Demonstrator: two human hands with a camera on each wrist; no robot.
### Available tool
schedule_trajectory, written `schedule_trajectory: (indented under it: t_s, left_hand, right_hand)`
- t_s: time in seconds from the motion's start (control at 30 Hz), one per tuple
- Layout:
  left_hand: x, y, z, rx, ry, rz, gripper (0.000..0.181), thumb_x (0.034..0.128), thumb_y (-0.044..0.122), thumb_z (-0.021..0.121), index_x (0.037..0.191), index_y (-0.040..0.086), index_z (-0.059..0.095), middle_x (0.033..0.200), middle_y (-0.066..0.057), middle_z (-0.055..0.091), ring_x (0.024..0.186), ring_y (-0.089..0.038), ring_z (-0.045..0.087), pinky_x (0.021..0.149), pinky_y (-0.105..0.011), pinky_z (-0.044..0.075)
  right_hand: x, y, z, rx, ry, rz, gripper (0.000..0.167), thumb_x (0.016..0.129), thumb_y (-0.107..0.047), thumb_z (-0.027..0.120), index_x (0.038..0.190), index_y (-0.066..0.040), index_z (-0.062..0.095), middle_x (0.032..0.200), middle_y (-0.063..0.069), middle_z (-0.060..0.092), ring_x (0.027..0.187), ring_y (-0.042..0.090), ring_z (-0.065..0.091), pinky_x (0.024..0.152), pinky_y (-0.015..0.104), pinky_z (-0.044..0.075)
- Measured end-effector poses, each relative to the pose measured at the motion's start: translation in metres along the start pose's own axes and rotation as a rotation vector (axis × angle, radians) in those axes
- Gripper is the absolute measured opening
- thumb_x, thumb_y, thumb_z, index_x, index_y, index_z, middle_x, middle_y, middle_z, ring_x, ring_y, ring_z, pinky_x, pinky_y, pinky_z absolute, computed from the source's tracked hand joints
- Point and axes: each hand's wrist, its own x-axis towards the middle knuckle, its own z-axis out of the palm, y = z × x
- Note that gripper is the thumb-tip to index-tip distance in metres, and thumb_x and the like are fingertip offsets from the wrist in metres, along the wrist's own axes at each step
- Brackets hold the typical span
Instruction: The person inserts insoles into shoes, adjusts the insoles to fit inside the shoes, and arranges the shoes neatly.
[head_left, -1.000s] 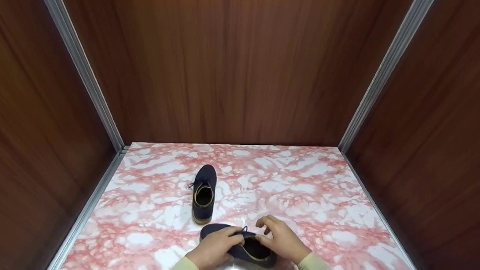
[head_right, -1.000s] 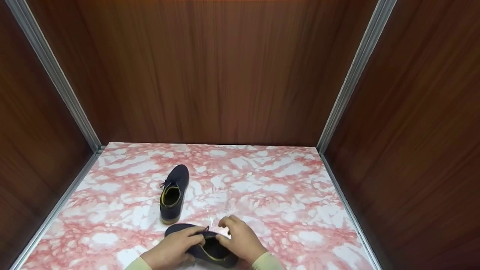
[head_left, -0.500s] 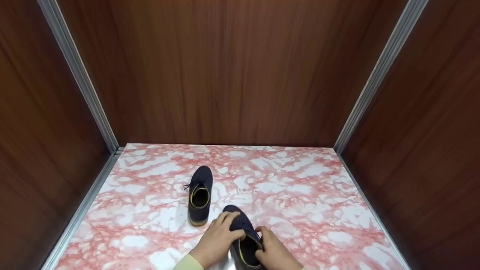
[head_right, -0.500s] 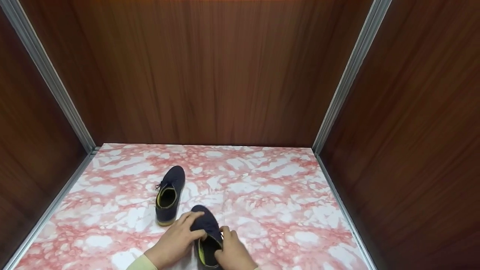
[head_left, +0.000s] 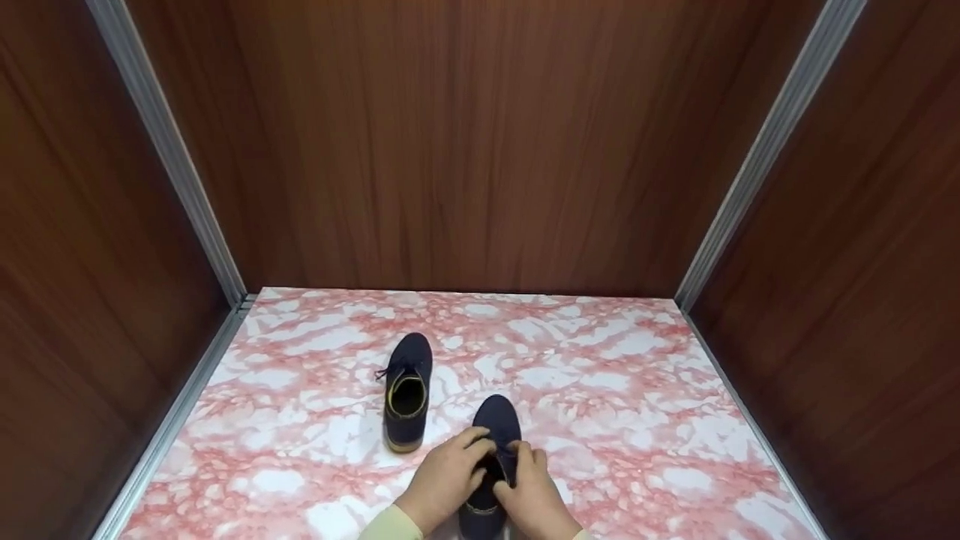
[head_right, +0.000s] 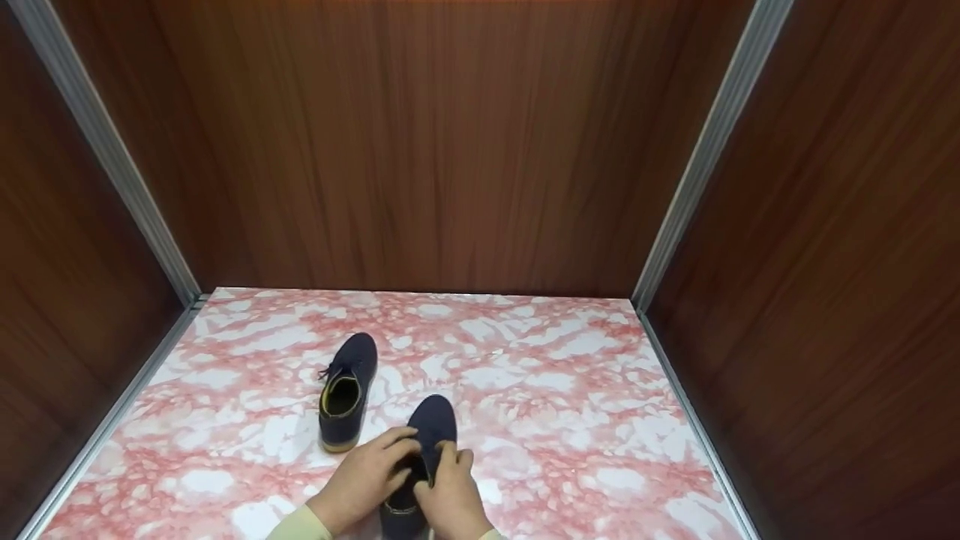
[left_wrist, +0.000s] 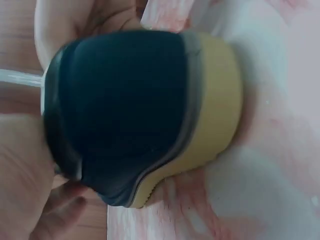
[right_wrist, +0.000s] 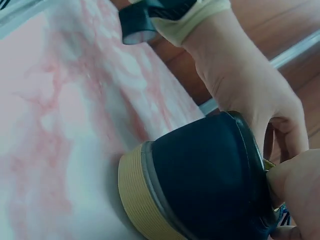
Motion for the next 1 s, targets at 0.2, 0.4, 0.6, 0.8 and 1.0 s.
schedule_trajectory:
  t_s: [0.2,0.4,0.6,0.8,1.0]
  left_hand:
    - [0.01,0.01,0.009,0.119,0.049,-0.04,0.03,0.0874,0.018,0.089,0.116,0.015,0.08,0.133,-0.004,0.073,0.104,-0.023,0.078,0.089,-0.035,0.066]
    - [0.02,0.011,0.014,0.221,0.092,-0.063,0.023,0.0847,0.024,0.091,0.104,0.016,0.082,0.129,-0.003,0.072,0.101,-0.022,0.073,0.071,-0.035,0.065]
    - [0.022,0.007,0.02,0.233,0.21,-0.046,0.015,0.0906,0.018,0.085,0.103,0.013,0.078,0.118,-0.001,0.071,0.093,-0.019,0.073,0.068,-0.034,0.065]
    - [0.021,0.006,0.021,0.276,0.223,-0.04,0.012,0.0904,0.018,0.084,0.102,0.015,0.082,0.121,-0.003,0.073,0.093,-0.02,0.072,0.066,-0.033,0.064]
    - [0.031,0.008,0.018,0.407,0.143,-0.034,0.014,0.094,0.025,0.074,0.096,0.02,0.086,0.121,-0.001,0.072,0.101,-0.021,0.065,0.06,-0.032,0.061]
  right_hand:
    - [0.012,0.006,0.004,-0.049,0.126,-0.057,0.047,0.089,-0.012,0.072,0.133,-0.003,0.058,0.124,0.021,0.053,0.103,0.031,0.068,0.092,0.05,0.059]
    - [0.021,0.008,0.008,-0.126,0.189,-0.144,0.042,0.091,-0.007,0.072,0.131,-0.001,0.06,0.123,0.018,0.057,0.101,0.031,0.072,0.091,0.051,0.062]
    - [0.027,0.008,0.008,-0.105,0.205,-0.151,0.039,0.092,-0.006,0.07,0.13,-0.003,0.061,0.12,0.015,0.059,0.102,0.028,0.071,0.094,0.051,0.061]
    - [0.028,0.01,0.01,-0.099,0.209,-0.149,0.038,0.091,-0.006,0.07,0.128,-0.004,0.06,0.118,0.015,0.058,0.1,0.028,0.071,0.094,0.051,0.061]
    - [0.031,0.009,0.007,-0.114,0.183,-0.124,0.04,0.092,-0.009,0.071,0.13,-0.004,0.06,0.122,0.016,0.058,0.105,0.031,0.072,0.097,0.053,0.061]
